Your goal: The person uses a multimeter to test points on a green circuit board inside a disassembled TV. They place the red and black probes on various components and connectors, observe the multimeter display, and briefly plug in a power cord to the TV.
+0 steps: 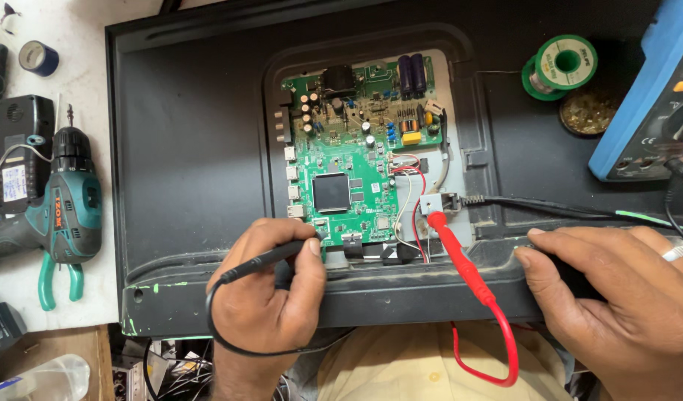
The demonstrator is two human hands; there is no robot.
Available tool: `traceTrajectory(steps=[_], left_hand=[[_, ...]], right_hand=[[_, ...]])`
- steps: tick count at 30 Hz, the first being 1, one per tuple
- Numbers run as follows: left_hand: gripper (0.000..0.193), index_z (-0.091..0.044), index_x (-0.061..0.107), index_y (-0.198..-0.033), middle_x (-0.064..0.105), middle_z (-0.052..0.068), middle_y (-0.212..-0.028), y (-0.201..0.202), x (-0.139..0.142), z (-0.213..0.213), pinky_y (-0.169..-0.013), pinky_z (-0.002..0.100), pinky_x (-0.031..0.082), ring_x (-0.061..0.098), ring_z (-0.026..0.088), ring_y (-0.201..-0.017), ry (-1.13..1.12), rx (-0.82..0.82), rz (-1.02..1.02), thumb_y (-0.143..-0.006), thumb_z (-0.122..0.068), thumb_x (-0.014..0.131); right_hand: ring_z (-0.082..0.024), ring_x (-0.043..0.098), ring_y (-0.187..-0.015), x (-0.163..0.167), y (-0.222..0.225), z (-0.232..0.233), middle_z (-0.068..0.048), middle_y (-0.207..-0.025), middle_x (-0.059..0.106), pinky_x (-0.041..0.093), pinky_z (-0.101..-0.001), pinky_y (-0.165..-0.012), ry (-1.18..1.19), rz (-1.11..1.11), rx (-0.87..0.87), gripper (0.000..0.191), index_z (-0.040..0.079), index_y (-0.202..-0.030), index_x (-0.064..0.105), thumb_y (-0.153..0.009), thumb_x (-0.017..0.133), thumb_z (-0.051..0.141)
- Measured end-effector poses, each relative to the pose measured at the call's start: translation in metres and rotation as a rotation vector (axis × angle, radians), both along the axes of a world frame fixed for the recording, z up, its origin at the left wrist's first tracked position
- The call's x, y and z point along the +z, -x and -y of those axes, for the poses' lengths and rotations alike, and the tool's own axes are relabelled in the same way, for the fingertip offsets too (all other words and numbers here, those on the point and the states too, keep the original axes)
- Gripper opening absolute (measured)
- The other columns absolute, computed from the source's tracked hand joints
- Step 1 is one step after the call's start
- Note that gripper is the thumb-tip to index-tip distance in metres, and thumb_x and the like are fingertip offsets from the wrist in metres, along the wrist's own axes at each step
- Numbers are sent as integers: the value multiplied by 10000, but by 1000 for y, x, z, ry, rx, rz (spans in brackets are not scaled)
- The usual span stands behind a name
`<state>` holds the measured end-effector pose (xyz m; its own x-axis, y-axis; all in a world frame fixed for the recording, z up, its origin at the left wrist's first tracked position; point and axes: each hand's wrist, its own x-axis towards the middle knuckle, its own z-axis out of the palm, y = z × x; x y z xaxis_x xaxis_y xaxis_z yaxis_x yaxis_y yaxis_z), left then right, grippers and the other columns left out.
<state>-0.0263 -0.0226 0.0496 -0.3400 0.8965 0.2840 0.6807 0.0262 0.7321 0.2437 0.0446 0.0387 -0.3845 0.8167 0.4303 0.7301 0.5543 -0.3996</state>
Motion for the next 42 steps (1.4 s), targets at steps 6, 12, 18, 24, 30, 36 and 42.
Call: traceTrajectory(steps=[6, 12, 18, 24, 30, 36, 42], left_hand=[[91, -23, 679, -980, 716, 91, -876, 1, 1, -1, -710, 329, 566, 724, 215, -766, 41, -18, 13, -893, -46, 685], [91, -21, 666, -976, 708, 89, -863, 0, 3, -3, -653, 323, 549, 710, 204, -723, 58, -31, 27, -887, -32, 677], [91, -19, 668, -969, 708, 93, -854, 0, 4, -4, -619, 324, 527, 695, 205, -701, 75, -26, 8, -879, -31, 679], [87, -23, 673, -962, 709, 89, -848, 1, 4, -3, -621, 326, 530, 694, 204, -703, 89, -22, 26, -877, -41, 674], [83, -24, 677, -971, 708, 87, -854, 1, 4, -4, -616, 316, 531, 695, 192, -699, 89, -16, 44, -893, -52, 674], [79, -27, 683, -962, 714, 85, -847, 0, 4, -4, -595, 316, 524, 696, 189, -690, 99, -2, 39, -887, -52, 676], [76, -28, 681, -955, 715, 85, -846, 0, 5, -5, -593, 318, 525, 693, 191, -688, 96, -14, 22, -883, -51, 675]], right_hand=[[-244, 697, -764, 7, 3, -1, -157, -884, 742, 519, -301, -628, 36, 26, -4, 178, -36, -954, 753, -819, 852, 25], [-228, 697, -739, 8, 5, -1, -154, -906, 741, 521, -295, -644, 24, 13, 4, 178, -33, -977, 750, -840, 849, 24], [-236, 694, -742, 6, 4, -2, -160, -886, 742, 515, -312, -651, 21, 4, -1, 177, -39, -953, 751, -821, 853, 19], [-221, 696, -732, 4, 3, -1, -154, -902, 741, 515, -286, -627, 21, 3, 4, 177, -32, -971, 752, -841, 856, 26], [-222, 697, -740, 3, 1, -1, -152, -910, 741, 512, -287, -635, 16, 4, 5, 179, -31, -981, 750, -848, 856, 26], [-224, 700, -749, 2, 0, 0, -150, -915, 742, 516, -289, -643, 22, 1, 6, 181, -29, -987, 751, -850, 855, 29], [-228, 707, -771, 4, 1, -1, -151, -915, 742, 526, -285, -647, 23, 10, 12, 185, -27, -984, 751, -845, 856, 35]])
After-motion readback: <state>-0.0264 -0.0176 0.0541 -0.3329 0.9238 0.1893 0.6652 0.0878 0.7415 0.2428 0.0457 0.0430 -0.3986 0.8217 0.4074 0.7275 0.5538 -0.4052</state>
